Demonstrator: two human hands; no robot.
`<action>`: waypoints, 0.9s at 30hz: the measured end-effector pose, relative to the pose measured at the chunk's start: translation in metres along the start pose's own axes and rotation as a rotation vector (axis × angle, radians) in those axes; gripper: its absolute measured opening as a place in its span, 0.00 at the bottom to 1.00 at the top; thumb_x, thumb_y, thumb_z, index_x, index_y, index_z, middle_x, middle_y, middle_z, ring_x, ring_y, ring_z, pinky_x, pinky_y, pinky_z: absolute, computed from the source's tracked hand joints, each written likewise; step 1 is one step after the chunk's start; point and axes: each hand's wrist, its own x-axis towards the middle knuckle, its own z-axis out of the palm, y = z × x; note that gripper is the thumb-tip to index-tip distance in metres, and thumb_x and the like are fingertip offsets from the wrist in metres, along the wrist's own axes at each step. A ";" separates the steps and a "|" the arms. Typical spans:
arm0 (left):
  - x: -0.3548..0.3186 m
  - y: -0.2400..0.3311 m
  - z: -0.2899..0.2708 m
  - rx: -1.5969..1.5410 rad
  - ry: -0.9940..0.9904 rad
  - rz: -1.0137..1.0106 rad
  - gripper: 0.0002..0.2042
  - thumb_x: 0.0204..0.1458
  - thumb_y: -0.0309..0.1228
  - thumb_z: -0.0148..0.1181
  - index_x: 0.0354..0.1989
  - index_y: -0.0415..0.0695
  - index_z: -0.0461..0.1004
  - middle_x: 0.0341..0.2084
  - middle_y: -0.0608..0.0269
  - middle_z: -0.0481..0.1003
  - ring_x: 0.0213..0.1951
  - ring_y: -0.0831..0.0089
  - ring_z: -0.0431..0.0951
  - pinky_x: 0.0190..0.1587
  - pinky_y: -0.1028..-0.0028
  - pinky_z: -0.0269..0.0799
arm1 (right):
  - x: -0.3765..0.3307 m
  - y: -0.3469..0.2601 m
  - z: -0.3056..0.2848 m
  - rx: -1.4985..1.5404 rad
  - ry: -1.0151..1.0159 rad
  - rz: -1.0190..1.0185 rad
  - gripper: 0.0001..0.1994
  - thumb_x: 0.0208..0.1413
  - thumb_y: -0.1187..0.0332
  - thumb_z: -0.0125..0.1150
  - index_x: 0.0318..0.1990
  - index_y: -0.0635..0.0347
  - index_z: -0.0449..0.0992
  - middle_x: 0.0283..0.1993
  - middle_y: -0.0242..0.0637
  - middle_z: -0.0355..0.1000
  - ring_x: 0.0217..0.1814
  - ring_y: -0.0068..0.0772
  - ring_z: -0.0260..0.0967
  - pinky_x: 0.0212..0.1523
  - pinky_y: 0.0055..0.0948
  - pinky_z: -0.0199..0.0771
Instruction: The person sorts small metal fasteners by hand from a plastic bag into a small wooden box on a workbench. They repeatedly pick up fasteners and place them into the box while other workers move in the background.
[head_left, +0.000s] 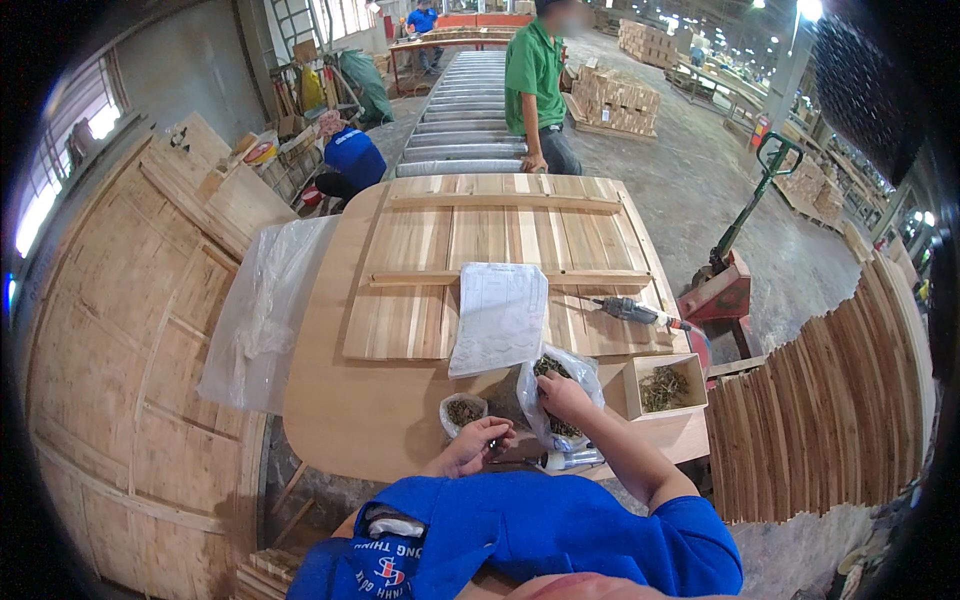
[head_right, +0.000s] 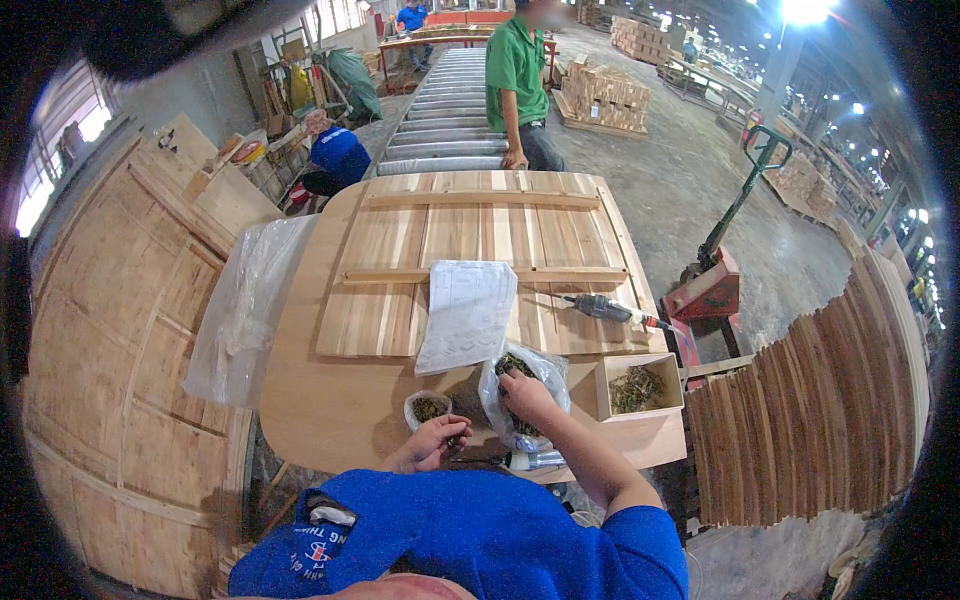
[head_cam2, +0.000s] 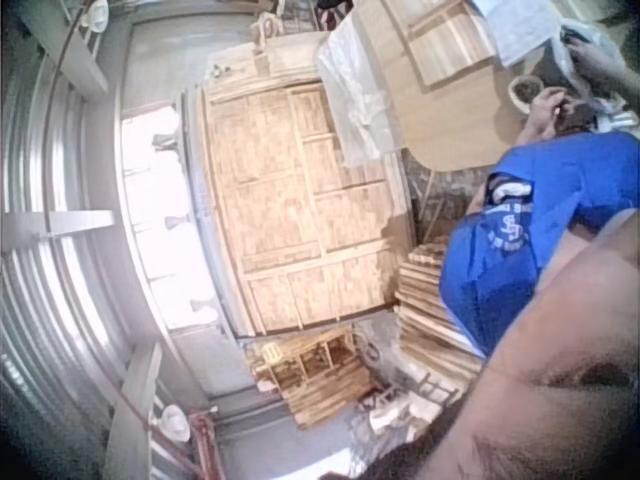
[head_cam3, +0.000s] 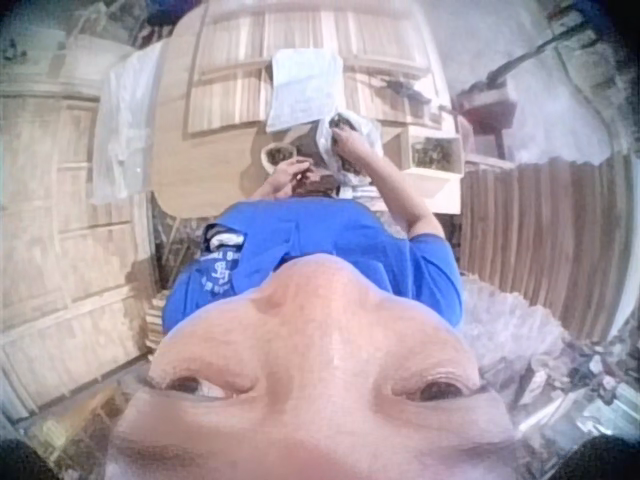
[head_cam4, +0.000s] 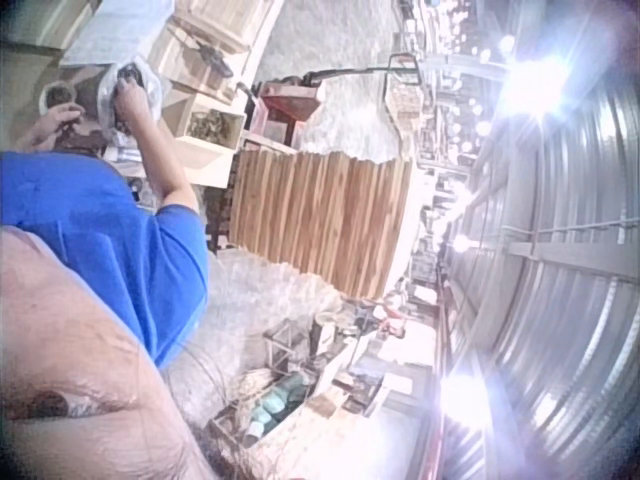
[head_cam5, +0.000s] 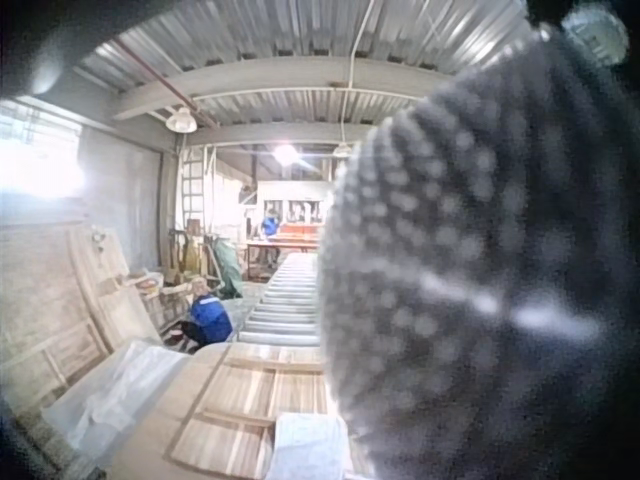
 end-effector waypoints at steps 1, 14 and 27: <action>0.001 0.002 -0.004 -0.003 -0.004 0.013 0.06 0.53 0.28 0.52 0.38 0.44 0.70 0.28 0.63 0.74 0.28 0.78 0.74 0.29 0.80 0.72 | -0.003 0.000 0.000 0.041 0.036 -0.011 0.12 0.42 0.72 0.55 0.36 0.63 0.68 0.37 0.50 0.67 0.39 0.52 0.69 0.40 0.44 0.70; 0.028 0.010 -0.003 0.067 -0.076 -0.076 0.06 0.52 0.29 0.55 0.37 0.43 0.70 0.29 0.64 0.75 0.27 0.79 0.74 0.30 0.80 0.70 | -0.034 0.009 0.017 1.749 0.103 0.566 0.10 0.52 0.73 0.47 0.42 0.64 0.66 0.31 0.37 0.68 0.28 0.29 0.66 0.25 0.27 0.68; 0.028 0.009 0.002 0.011 -0.083 -0.028 0.05 0.54 0.30 0.53 0.34 0.43 0.70 0.26 0.64 0.72 0.26 0.78 0.73 0.30 0.79 0.70 | -0.042 -0.019 0.006 1.704 0.025 0.357 0.10 0.55 0.72 0.51 0.45 0.62 0.68 0.26 0.31 0.67 0.21 0.21 0.63 0.22 0.20 0.63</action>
